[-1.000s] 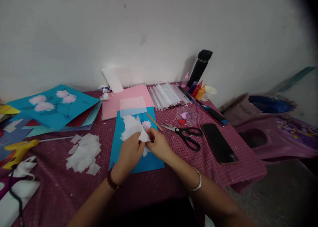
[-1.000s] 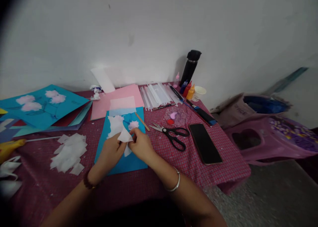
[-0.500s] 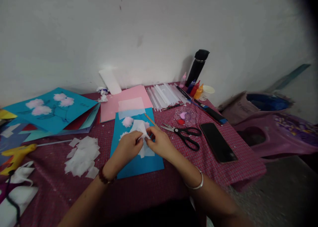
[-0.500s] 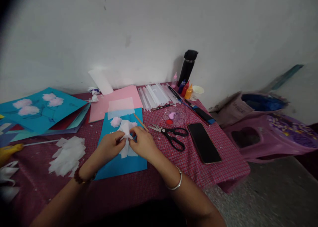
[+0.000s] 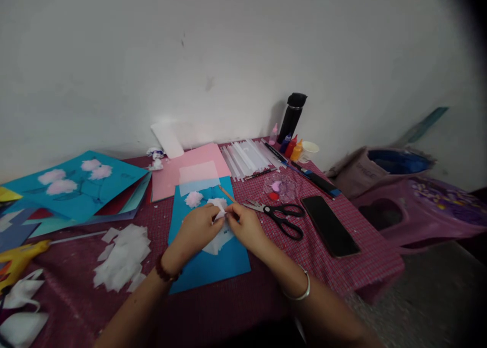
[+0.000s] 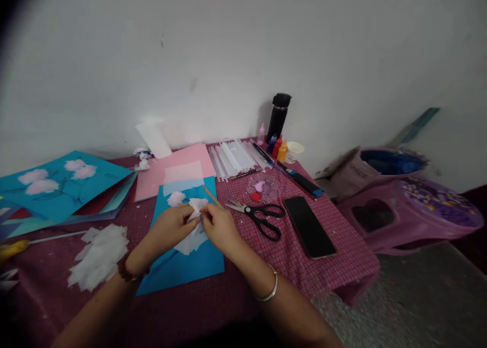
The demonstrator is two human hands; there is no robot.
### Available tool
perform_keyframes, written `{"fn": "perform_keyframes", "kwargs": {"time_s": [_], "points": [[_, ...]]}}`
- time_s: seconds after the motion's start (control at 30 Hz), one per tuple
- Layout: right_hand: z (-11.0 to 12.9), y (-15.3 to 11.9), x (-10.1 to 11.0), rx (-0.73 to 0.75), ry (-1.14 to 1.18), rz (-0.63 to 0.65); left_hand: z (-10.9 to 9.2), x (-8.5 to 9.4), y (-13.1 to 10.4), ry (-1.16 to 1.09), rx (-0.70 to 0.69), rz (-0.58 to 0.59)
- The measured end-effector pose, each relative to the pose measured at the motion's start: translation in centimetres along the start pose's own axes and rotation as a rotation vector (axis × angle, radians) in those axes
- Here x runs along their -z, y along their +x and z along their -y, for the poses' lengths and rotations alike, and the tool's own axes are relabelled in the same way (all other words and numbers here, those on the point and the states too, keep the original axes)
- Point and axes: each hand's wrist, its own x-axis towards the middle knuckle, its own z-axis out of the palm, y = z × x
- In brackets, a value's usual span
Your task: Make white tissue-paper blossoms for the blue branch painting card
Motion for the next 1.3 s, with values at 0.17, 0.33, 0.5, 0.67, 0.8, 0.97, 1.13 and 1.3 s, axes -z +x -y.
{"fn": "perform_keyframes", "kwargs": {"time_s": [0.17,0.33,0.5,0.67,0.8,0.97,1.13,1.3], "points": [[0.0,0.1,0.2,0.005,-0.061,-0.014,0.3,-0.5,0.7,-0.08,0.007,-0.051],[0.0,0.3,0.3,-0.026,-0.013,-0.026,0.7,-1.0,1.2,-0.19,0.002,-0.068],[-0.2,0.7,0.6,-0.155,0.221,-0.032,1.5,-0.7,1.5,-0.527,0.024,-0.002],[0.4,1.1,0.9,-0.244,0.507,0.036,1.9,-0.4,1.4,-0.701,0.109,0.028],[0.5,1.1,0.7,-0.225,0.531,0.042,1.7,-0.5,1.4,-0.647,0.078,0.012],[-0.6,1.0,0.2,-0.229,0.295,-0.046,1.9,-0.8,1.4,-0.534,0.042,0.005],[-0.4,0.6,0.4,-0.164,0.096,-0.055,2.1,-1.0,1.2,-0.423,0.059,-0.037],[0.4,0.4,0.5,-0.064,0.009,-0.01,1.5,-1.2,1.1,-0.355,0.03,-0.006]]}}
